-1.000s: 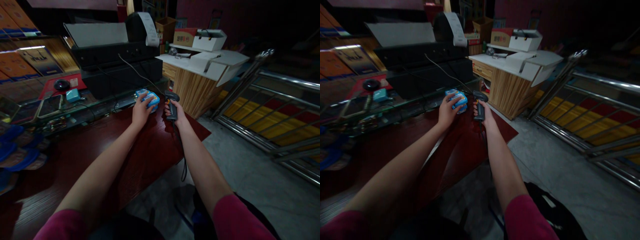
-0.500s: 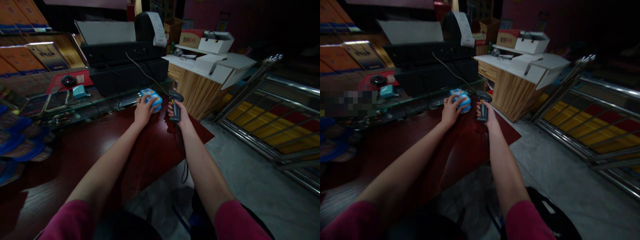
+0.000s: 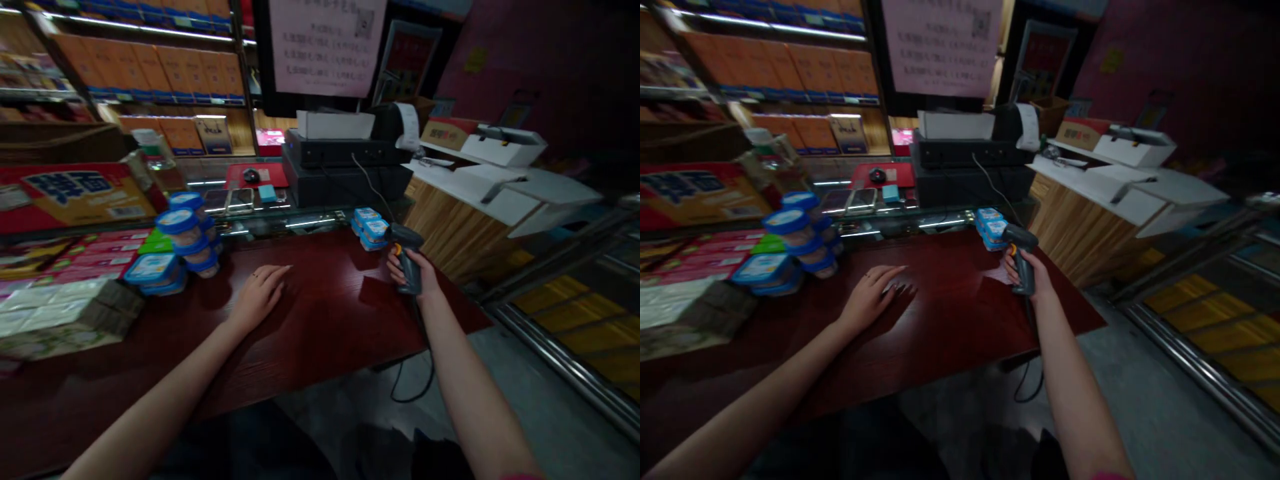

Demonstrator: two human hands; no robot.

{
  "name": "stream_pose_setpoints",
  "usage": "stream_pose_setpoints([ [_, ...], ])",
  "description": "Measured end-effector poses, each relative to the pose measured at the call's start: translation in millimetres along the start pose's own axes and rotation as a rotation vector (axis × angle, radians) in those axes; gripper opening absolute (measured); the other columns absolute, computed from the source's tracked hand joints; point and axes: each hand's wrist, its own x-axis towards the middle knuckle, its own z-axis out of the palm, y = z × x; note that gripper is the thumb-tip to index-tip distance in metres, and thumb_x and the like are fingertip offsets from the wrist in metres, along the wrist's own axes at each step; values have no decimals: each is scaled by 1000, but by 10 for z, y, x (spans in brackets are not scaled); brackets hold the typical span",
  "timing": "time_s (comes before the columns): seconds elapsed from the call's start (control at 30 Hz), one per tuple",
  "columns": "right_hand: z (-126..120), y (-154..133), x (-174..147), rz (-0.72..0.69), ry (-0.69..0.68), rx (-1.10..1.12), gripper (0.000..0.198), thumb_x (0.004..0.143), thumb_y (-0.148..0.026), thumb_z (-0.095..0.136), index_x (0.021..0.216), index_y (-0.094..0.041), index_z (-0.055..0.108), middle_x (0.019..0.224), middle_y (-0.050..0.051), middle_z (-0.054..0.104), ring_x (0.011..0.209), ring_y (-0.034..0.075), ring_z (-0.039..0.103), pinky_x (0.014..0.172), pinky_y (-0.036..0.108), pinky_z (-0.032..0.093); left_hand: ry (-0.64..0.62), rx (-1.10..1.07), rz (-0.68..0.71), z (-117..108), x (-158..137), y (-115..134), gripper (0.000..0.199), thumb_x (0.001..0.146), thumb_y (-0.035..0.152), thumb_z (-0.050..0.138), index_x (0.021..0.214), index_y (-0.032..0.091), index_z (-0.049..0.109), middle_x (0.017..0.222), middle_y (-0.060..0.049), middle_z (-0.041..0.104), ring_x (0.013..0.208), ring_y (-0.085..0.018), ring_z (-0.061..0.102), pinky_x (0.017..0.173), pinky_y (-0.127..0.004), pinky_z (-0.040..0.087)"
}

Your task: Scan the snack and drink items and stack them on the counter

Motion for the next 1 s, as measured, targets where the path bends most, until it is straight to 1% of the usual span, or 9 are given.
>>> stream_pose_setpoints([
  [0.17, 656, 359, 20, 221, -189, -76, 23, 79, -44, 67, 88, -24, 59, 72, -1, 41, 47, 11, 23, 33, 23, 18, 77, 97, -131, -739, -816, -328, 47, 98, 23, 51, 144, 31, 57, 133, -9, 69, 126, -28, 63, 110, -48, 51],
  [0.27, 1181, 690, 75, 377, -372, -50, 25, 81, -45, 66, 89, -23, 59, 72, 0, 43, 47, 10, 23, 32, 22, 19, 260, 155, -275, -992, -1061, -531, 52, 97, 21, 52, 149, 27, 52, 140, -12, 63, 133, -29, 57, 116, -49, 46],
  [0.33, 1588, 915, 124, 453, -491, -10, 26, 82, -44, 67, 91, -21, 58, 73, -1, 43, 47, 10, 25, 31, 21, 22, 413, 182, -377, -1064, -1129, -644, 57, 96, 23, 55, 153, 21, 46, 147, -17, 56, 140, -31, 51, 120, -52, 41],
  [0.4, 2010, 1120, 195, 494, -586, 48, 26, 83, -42, 67, 92, -20, 57, 73, -1, 44, 48, 10, 28, 31, 19, 25, 509, 207, -445, -1075, -1133, -730, 63, 95, 25, 58, 155, 19, 40, 154, -20, 48, 147, -33, 43, 124, -55, 35],
  [0.5, 2586, 1369, 323, 542, -664, 120, 23, 87, -38, 64, 93, -18, 55, 72, -2, 45, 48, 9, 31, 32, 17, 28, 516, 207, -475, -1043, -1053, -829, 69, 94, 26, 59, 158, 19, 34, 162, -20, 39, 154, -33, 33, 126, -57, 28],
  [0.6, 2977, 1533, 418, 566, -665, 155, 20, 90, -36, 61, 96, -18, 56, 70, -2, 47, 46, 8, 33, 34, 16, 30, 473, 180, -501, -1018, -951, -937, 66, 92, 25, 62, 154, 15, 41, 162, -20, 42, 156, -34, 30, 127, -56, 27],
  [0.7, 3134, 1607, 446, 591, -658, 135, 18, 92, -34, 59, 97, -16, 57, 71, -1, 50, 46, 8, 35, 35, 16, 31, 447, 145, -519, -1021, -913, -1049, 50, 92, 21, 62, 141, 15, 56, 153, -17, 55, 153, -33, 36, 127, -55, 28],
  [0.8, 3133, 1612, 420, 592, -643, 107, 18, 93, -34, 59, 97, -17, 57, 70, -1, 51, 45, 8, 35, 34, 17, 31, 465, 67, -495, -1041, -942, -1094, 37, 95, 22, 57, 131, 21, 63, 146, -12, 62, 149, -29, 43, 126, -52, 31],
  [1.0, 3071, 1568, 332, 528, -596, 147, 17, 93, -35, 58, 95, -18, 56, 69, -2, 48, 46, 9, 35, 34, 17, 31, 658, -209, -448, -1116, -1003, -903, 31, 102, 42, 53, 126, 26, 65, 140, -9, 66, 151, -27, 42, 126, -49, 32],
])
